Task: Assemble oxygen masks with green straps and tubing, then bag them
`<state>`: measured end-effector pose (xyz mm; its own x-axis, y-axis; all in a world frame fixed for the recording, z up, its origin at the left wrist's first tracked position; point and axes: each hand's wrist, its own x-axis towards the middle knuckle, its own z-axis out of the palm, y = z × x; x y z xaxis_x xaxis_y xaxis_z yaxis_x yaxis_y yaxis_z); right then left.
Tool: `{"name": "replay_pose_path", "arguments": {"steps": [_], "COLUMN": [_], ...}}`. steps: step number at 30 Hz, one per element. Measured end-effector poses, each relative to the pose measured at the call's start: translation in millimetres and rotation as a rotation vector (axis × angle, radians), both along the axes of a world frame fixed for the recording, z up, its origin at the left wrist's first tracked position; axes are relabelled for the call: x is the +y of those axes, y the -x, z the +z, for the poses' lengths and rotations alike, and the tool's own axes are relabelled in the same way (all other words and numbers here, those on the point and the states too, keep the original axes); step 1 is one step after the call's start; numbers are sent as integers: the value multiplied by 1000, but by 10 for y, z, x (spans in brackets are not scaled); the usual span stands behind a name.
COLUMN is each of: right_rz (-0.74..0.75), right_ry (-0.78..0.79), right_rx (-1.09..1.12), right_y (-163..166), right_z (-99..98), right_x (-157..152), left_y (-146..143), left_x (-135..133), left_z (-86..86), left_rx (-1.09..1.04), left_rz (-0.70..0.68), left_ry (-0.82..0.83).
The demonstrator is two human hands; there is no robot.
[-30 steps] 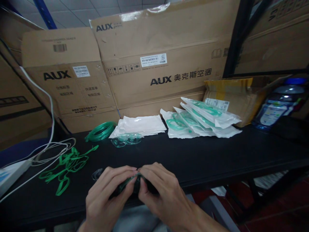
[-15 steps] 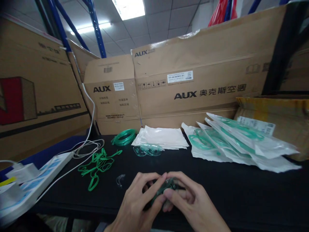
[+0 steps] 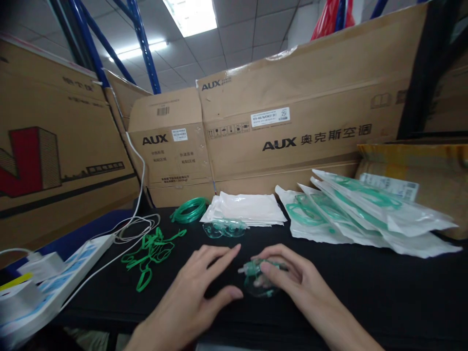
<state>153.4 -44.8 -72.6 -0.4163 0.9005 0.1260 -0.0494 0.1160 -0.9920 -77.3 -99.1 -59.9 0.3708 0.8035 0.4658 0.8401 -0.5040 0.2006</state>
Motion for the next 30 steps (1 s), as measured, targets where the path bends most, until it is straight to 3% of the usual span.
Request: {"name": "replay_pose_path", "arguments": {"steps": [5, 7, 10, 14, 17, 25, 30], "right_rz": [-139, -121, -91, -75, -67, -73, -75], "right_ry": [7, -20, -69, -97, -109, -130, -135], "right_rx": [25, 1, -42, -70, -76, -92, -100], "right_y": [-131, -115, -77, -74, -87, -99, -102], "right_z": [-88, -76, -31, -45, -73, -47, -54], "right_x": [104, 88, 57, 68, 73, 38, 47], "left_y": [972, 1359, 1715, 1836, 1868, 2090, 2139], "left_x": [306, 474, 673, 844, 921, 747, 581], "left_z": [535, 630, 636, 528, 545, 1066, 1225], "left_rx": [198, 254, 271, 264, 234, 90, 9], "left_rz": [254, 349, 413, 447, 411, 524, 592], "left_ry": [344, 474, 521, 561, 554, 227, -4]}}
